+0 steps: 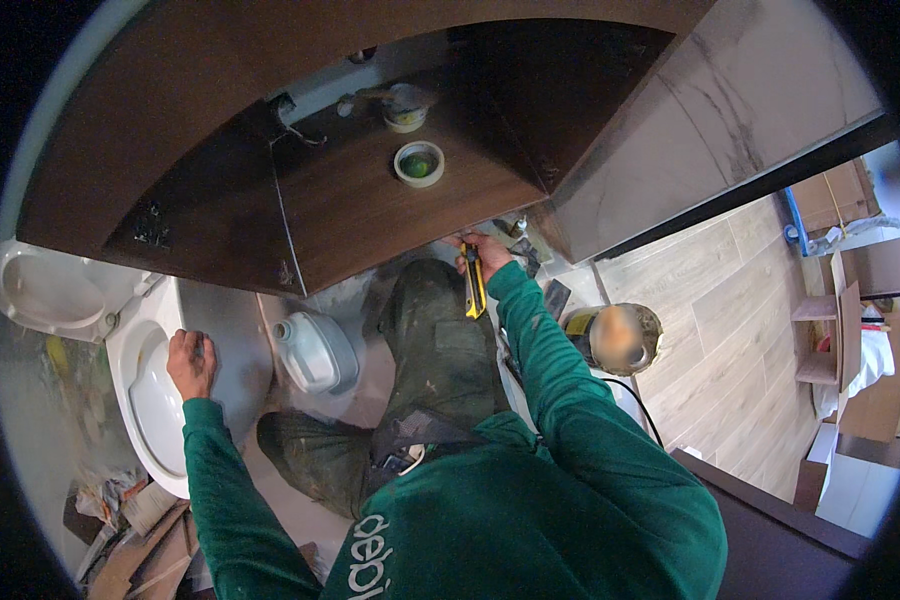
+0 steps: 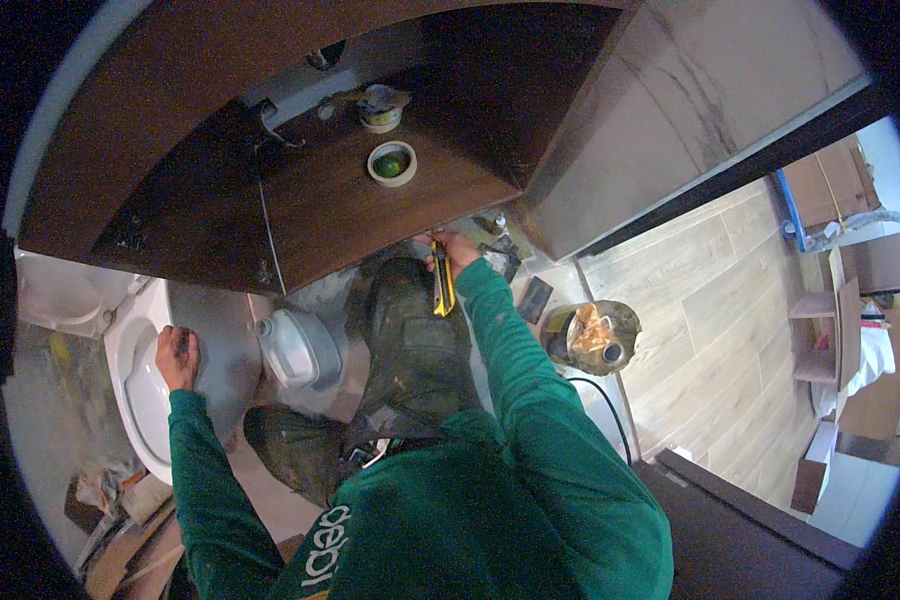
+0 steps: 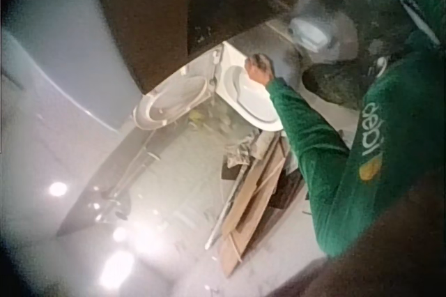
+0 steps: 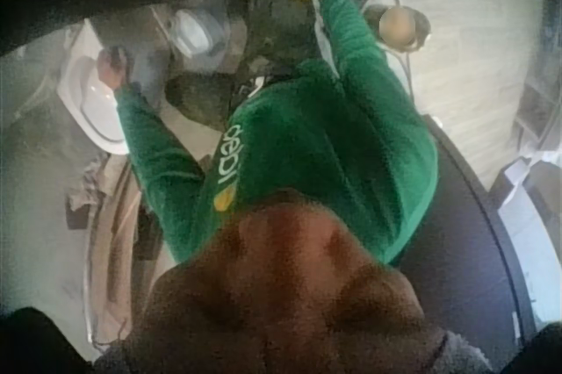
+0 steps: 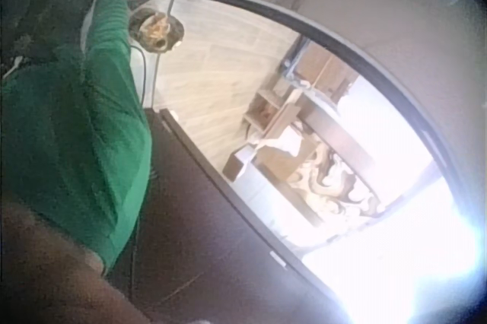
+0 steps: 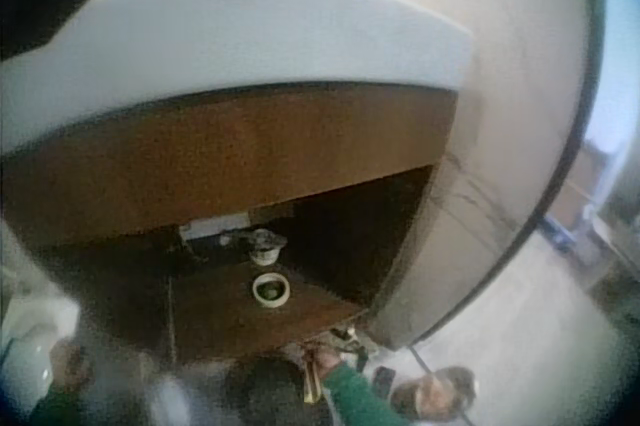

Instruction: The person kneels on the bathroom floor and uses a caulking gun to apply sealant along the bottom edge of a wooden vanity cabinet. The person holds the gun with the right hand and guides the nozzle along the seam while the left hand rests on the toilet for stability.

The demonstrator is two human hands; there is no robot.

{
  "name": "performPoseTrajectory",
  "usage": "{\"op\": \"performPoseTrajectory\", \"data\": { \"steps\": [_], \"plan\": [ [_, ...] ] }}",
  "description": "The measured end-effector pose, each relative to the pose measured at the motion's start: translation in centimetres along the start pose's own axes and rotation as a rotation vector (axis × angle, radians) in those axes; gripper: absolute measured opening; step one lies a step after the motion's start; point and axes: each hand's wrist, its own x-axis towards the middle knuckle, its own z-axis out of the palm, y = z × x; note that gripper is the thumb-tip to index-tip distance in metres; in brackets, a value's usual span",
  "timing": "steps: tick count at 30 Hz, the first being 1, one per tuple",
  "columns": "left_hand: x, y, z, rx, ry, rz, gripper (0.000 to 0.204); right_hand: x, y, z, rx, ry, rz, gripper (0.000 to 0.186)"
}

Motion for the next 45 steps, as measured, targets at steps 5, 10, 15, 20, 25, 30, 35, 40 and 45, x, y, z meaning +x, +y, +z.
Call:
{"op": "performPoseTrajectory", "data": {
  "steps": [5, 10, 15, 20, 25, 30, 35, 40, 45],
  "plan": [
    [-0.1, -0.2, -0.2, 0.015, -0.015, -0.028, 0.009, -2.4, 0.8, -1.6, 0.024, -0.037, -0.033, 0.030],
    [-0.2, -0.1, -0.1, 0.039, -0.025, -0.051, 0.009, -2.7, -0.4, -5.0, 0.361, 0.120, -0.271, 0.030],
    [-0.1, -0.2, -0.1, -0.003, 0.002, -0.002, 0.009, -0.9, -2.5, -4.1, 0.443, 0.162, -0.368, 0.022],
    [-0.3, -0.5, -0.1, -0.001, 0.011, -0.046, 0.010, -0.2, -1.0, -1.0, 0.624, 0.200, -0.292, 0.018],
    [-0.4, -0.7, -0.2, -0.034, 0.000, -0.066, 0.010, 1.2, 2.7, 1.7, 0.658, 0.239, -0.265, 0.018],
    [-0.3, -0.5, -0.1, 0.027, 0.004, -0.066, 0.009, 1.2, 4.6, 3.5, 0.705, 0.271, -0.172, 0.014],
    [-0.3, -0.5, -0.1, 0.000, 0.018, -0.068, 0.008, 0.3, 4.8, 4.6, 0.598, 0.260, -0.211, 0.017],
    [-0.4, -0.4, -0.4, -0.058, 0.022, -0.096, 0.007, -0.1, 4.3, 2.8, 0.530, 0.205, -0.231, 0.023],
    [-0.2, -0.1, -0.5, -0.042, 0.045, -0.083, 0.007, 0.0, 2.9, 0.0, 0.372, 0.109, -0.169, 0.024]
  ]
}}
